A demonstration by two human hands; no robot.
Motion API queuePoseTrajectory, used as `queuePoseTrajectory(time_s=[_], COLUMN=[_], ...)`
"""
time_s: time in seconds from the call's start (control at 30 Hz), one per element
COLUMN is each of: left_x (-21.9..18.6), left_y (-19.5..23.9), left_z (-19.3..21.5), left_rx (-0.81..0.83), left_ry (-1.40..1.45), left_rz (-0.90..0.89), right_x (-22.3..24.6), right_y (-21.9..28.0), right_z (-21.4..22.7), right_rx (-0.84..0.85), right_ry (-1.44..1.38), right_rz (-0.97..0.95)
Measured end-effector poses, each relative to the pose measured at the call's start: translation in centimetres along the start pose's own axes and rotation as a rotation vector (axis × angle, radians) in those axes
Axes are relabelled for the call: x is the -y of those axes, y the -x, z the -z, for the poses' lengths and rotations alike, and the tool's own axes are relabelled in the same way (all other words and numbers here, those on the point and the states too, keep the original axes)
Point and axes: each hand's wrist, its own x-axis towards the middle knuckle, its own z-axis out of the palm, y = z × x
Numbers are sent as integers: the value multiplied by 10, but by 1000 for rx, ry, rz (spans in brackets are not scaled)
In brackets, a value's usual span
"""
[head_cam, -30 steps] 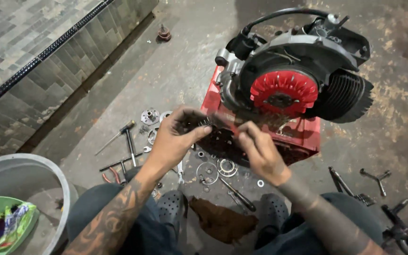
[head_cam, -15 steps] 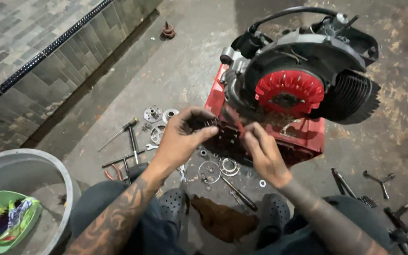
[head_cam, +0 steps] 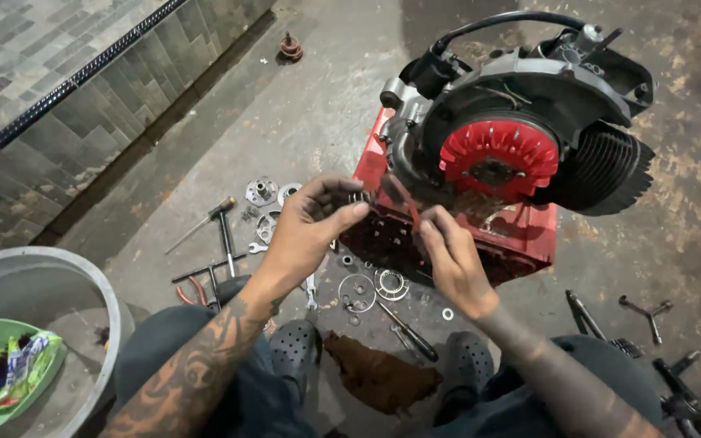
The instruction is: The person sits on the floor and uses pliers to manipulate small metal rings, placing them onto a cylindrical metal component. They repeatedly pick up rings from the floor and insert them into the component, occasionally adjusting the component's position.
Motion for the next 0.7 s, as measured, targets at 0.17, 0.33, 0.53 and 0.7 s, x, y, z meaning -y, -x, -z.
queuePoseTrajectory(time_s=[0.17, 0.33, 0.53, 0.7], left_x=[-4, -10, -9, -2], left_y=[3, 4, -2, 4], left_z=[0, -2, 3, 4], left_rx=[15, -24, -64, -26], left_ry=[25, -39, -74, -18], left_rz=[36, 49, 68, 68], right_x=[-1, 13, 4, 2], right_y=[-1, 7, -2, -3], right_z=[-3, 4, 13, 11], right_rx=[26, 40, 11, 50], right_ry=[8, 66, 81, 111], right_rz=[-27, 15, 20, -2])
